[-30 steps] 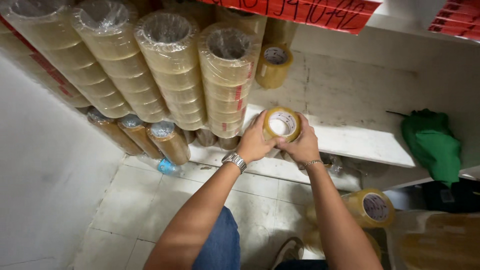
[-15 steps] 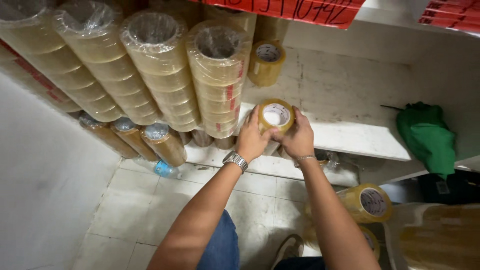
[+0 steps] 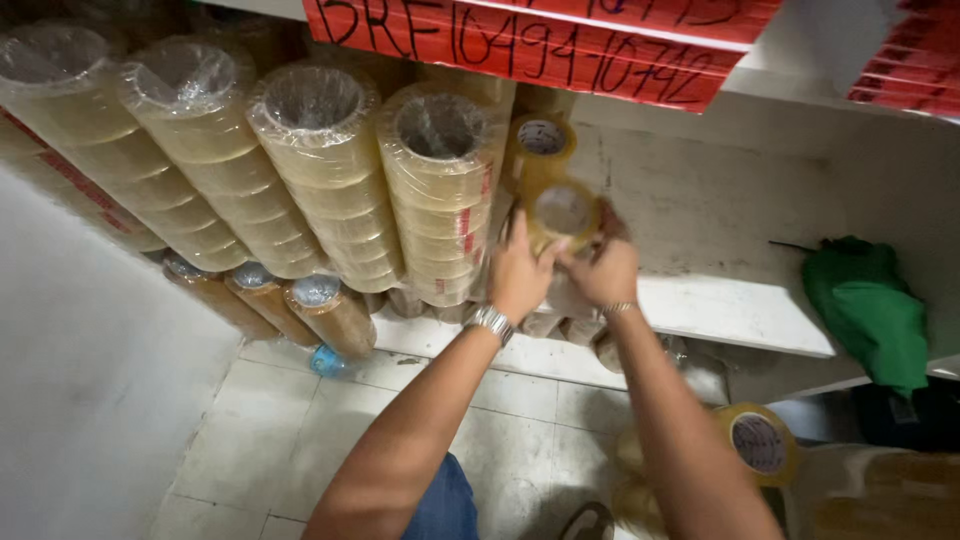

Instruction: The person removes stacks of shrink wrap rolls from a shelf, wipes the shelf surface with a green cloth, and then places individual rolls of packing tape onto the cleaned shelf.

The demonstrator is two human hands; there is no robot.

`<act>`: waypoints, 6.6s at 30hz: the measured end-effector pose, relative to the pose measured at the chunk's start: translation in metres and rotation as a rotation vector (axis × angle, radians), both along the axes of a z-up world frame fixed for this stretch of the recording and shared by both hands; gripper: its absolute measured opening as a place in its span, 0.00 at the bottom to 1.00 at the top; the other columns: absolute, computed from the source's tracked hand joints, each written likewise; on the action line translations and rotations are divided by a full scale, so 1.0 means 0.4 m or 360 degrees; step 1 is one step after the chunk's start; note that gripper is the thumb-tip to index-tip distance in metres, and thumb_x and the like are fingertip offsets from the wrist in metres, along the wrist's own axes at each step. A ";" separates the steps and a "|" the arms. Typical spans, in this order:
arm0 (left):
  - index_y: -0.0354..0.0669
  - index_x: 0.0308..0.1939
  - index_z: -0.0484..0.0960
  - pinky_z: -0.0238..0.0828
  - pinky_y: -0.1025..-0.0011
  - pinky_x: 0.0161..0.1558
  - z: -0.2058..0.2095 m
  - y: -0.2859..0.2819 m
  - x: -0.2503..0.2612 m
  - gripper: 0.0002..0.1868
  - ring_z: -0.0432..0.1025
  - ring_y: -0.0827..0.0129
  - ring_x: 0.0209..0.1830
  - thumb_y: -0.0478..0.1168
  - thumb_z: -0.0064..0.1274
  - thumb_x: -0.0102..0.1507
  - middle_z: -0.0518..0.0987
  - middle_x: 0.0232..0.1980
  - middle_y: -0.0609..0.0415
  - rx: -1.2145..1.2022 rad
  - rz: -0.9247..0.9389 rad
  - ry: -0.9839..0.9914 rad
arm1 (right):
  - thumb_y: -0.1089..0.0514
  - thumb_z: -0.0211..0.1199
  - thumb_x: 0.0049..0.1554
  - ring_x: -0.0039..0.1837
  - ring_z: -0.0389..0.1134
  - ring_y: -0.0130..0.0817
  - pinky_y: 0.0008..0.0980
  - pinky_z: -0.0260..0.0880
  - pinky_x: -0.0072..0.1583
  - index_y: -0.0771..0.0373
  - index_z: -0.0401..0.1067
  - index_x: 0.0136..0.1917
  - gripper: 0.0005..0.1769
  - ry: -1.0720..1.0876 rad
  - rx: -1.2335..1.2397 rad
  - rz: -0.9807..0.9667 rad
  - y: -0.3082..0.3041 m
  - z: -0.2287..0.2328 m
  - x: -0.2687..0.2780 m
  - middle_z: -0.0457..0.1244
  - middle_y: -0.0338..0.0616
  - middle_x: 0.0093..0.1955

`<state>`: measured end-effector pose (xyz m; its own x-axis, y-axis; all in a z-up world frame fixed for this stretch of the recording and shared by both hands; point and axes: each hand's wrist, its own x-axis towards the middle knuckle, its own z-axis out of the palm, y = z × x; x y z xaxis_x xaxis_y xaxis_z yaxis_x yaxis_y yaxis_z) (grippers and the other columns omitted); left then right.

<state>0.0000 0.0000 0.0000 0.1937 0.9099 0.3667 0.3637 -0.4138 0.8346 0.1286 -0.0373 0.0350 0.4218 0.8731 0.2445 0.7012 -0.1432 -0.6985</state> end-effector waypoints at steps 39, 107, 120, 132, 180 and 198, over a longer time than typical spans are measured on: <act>0.33 0.75 0.62 0.51 0.45 0.78 0.042 0.264 0.144 0.41 0.55 0.32 0.77 0.34 0.48 0.56 0.62 0.75 0.24 0.0219 0.0338 -0.0397 | 0.79 0.61 0.52 0.79 0.52 0.67 0.72 0.54 0.73 0.64 0.55 0.77 0.43 0.0556 0.0639 0.0187 0.291 -0.016 0.009 0.54 0.63 0.77; 0.54 0.81 0.55 0.57 0.57 0.77 -0.287 -0.549 0.405 0.62 0.60 0.48 0.77 0.51 0.72 0.47 0.65 0.76 0.39 -0.0536 -0.1201 0.0352 | 0.70 0.81 0.35 0.83 0.45 0.58 0.50 0.46 0.80 0.57 0.28 0.86 0.81 0.0459 -0.0233 -0.0759 -0.882 -0.262 0.376 0.39 0.63 0.85; 0.41 0.79 0.54 0.64 0.56 0.73 -0.321 -0.597 0.462 0.63 0.66 0.48 0.72 0.49 0.74 0.46 0.70 0.69 0.38 -0.0502 -0.1249 0.0469 | 0.73 0.78 0.36 0.78 0.55 0.59 0.49 0.64 0.73 0.58 0.46 0.84 0.70 0.0833 -0.0216 -0.0704 -0.842 -0.262 0.376 0.52 0.61 0.80; 0.41 0.79 0.54 0.62 0.58 0.74 -0.203 -0.590 0.413 0.60 0.65 0.49 0.73 0.50 0.71 0.49 0.69 0.71 0.40 -0.0413 -0.1244 0.0403 | 0.62 0.82 0.43 0.77 0.55 0.64 0.51 0.68 0.68 0.61 0.46 0.84 0.65 0.0913 -0.0065 -0.0653 -0.835 -0.164 0.336 0.53 0.70 0.77; 0.34 0.70 0.67 0.76 0.48 0.59 0.148 0.107 0.087 0.37 0.73 0.35 0.62 0.39 0.60 0.58 0.76 0.63 0.27 0.0050 0.0293 -0.0520 | 0.56 0.81 0.51 0.72 0.60 0.63 0.55 0.67 0.70 0.55 0.47 0.82 0.57 0.0340 0.0051 0.0138 0.107 0.264 0.009 0.57 0.65 0.75; 0.56 0.79 0.52 0.65 0.61 0.71 0.128 0.260 0.149 0.40 0.63 0.52 0.79 0.41 0.42 0.62 0.60 0.82 0.49 0.0024 0.0256 -0.0691 | 0.60 0.81 0.43 0.54 0.71 0.39 0.36 0.74 0.52 0.61 0.63 0.62 0.39 -0.0007 0.0606 0.0488 0.440 0.063 0.137 0.68 0.48 0.59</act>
